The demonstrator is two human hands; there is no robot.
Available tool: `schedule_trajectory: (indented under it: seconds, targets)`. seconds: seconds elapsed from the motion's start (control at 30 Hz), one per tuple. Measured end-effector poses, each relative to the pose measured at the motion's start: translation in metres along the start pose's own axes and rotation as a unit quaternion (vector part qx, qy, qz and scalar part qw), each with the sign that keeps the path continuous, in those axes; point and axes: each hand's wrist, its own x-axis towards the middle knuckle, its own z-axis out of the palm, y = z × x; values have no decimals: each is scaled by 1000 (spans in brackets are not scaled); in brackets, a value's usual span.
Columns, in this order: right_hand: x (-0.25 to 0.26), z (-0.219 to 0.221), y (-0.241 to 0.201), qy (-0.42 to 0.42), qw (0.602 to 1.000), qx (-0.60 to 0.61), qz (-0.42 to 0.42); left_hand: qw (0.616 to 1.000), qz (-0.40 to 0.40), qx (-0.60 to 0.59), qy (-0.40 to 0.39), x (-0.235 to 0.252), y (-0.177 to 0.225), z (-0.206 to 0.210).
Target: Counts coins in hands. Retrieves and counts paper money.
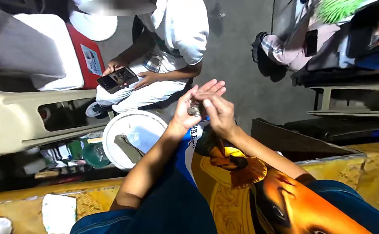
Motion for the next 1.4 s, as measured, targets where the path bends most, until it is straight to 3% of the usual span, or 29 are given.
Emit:
schedule_trajectory:
  seconds: [0.07, 0.13, 0.3, 0.43, 0.63, 0.73, 0.9, 1.03, 1.27, 1.4]
  targets:
    - [10, -25, 1, 34, 997, 58, 48, 1000, -19, -2, 1, 4, -3, -1]
    - [22, -52, 13, 42, 996, 74, 30, 998, -39, 39, -32, 10, -2, 0]
    - [23, -91, 23, -157, 985, -51, -44, 992, -85, 41, -82, 14, -11, -1]
    - [19, -81, 16, -162, 979, -110, -61, 991, -87, 26, -96, 15, -11, 0]
    - [5, -63, -6, -167, 976, -109, -89, 996, -8, 15, -92, -12, -14, 8]
    - [-13, -49, 9, -188, 958, -159, -148, 982, 12, -30, -184, -10, -23, -25]
    - [-3, -50, 1, -220, 938, -182, -198, 977, 23, -32, -212, -14, -23, -19]
    - [7, -64, -30, -197, 937, -218, -186, 993, 14, 5, -119, -38, -22, 20]
    - [-7, -66, -38, -118, 971, -138, -154, 988, 17, 8, -150, -38, -27, 25]
    - [-25, -50, -56, -148, 949, -207, -187, 983, 43, 88, -155, -34, -29, 19]
